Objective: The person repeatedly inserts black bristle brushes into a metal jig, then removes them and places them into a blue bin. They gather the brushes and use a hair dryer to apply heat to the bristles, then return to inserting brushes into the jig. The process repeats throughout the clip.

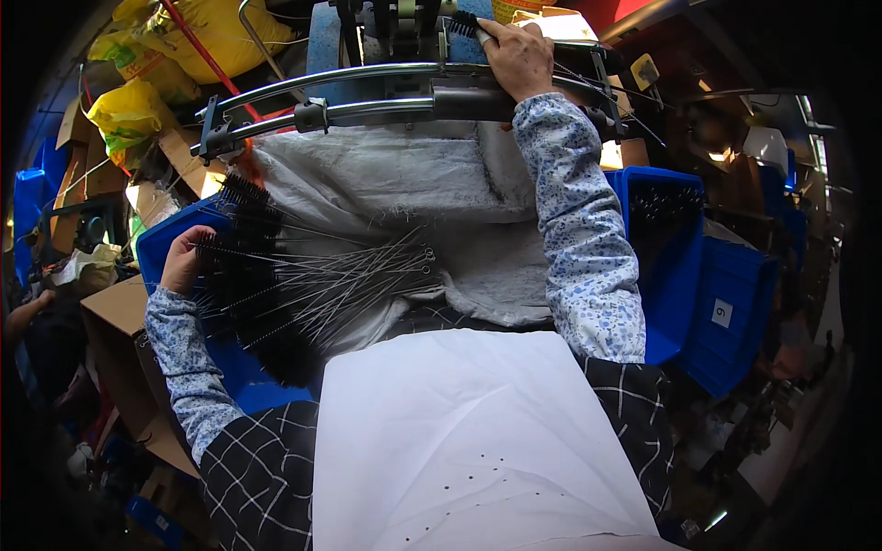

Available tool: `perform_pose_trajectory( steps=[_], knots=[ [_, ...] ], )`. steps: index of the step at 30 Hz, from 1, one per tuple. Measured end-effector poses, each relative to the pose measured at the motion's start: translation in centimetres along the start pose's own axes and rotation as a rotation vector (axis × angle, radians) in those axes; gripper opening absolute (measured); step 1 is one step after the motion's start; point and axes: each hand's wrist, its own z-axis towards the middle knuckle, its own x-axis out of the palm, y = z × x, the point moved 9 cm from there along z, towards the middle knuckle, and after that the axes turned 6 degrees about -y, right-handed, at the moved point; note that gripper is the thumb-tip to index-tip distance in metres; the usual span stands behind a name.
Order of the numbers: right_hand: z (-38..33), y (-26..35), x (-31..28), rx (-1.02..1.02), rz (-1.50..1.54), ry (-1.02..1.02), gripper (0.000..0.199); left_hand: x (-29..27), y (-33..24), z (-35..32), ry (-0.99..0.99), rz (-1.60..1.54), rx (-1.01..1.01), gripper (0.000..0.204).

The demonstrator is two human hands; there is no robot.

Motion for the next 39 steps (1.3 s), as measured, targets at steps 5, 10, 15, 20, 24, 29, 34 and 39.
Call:
perform_pose_trajectory(
  steps=[5,10,15,20,24,29,34,39],
  knots=[
    [0.1,0.1,0.1,-0.013,0.040,-0.011,0.026,-0.5,-2.1,-0.5,-0.162,0.056,0.069,0.015],
    [0.4,0.4,1.6,-0.028,0.079,0.044,0.028,-4.9,-0.3,-1.1,-0.292,0.258,0.092,0.024],
    [1.0,1.8,-0.8,-0.114,-0.135,-0.238,0.023,-0.3,-6.4,-1.7,-0.272,0.276,0.266,0.025],
    [0.9,-0.3,1.1,-0.039,-0.004,-0.050,0.031,0.8,-7.3,-2.5,-0.245,0.266,0.242,0.024],
    [-1.4,-3.3,0.4,0.084,-0.159,-0.060,0.049,1.0,-7.0,-3.4,-0.254,0.329,0.272,0.020],
    [-1.9,-4.3,0.8,0.215,0.066,0.025,0.043,1.3,-7.7,-2.9,-0.372,0.209,0.346,0.013],
    [-1.3,-2.8,1.5,0.224,0.216,0.007,0.040,-2.2,-10.2,-5.0,-0.740,0.011,0.602,0.015],
    [-1.1,-0.3,1.3,0.192,0.170,-0.020,0.040,-8.8,-15.7,-11.0,-0.947,-0.093,0.775,0.022]
  ],
)
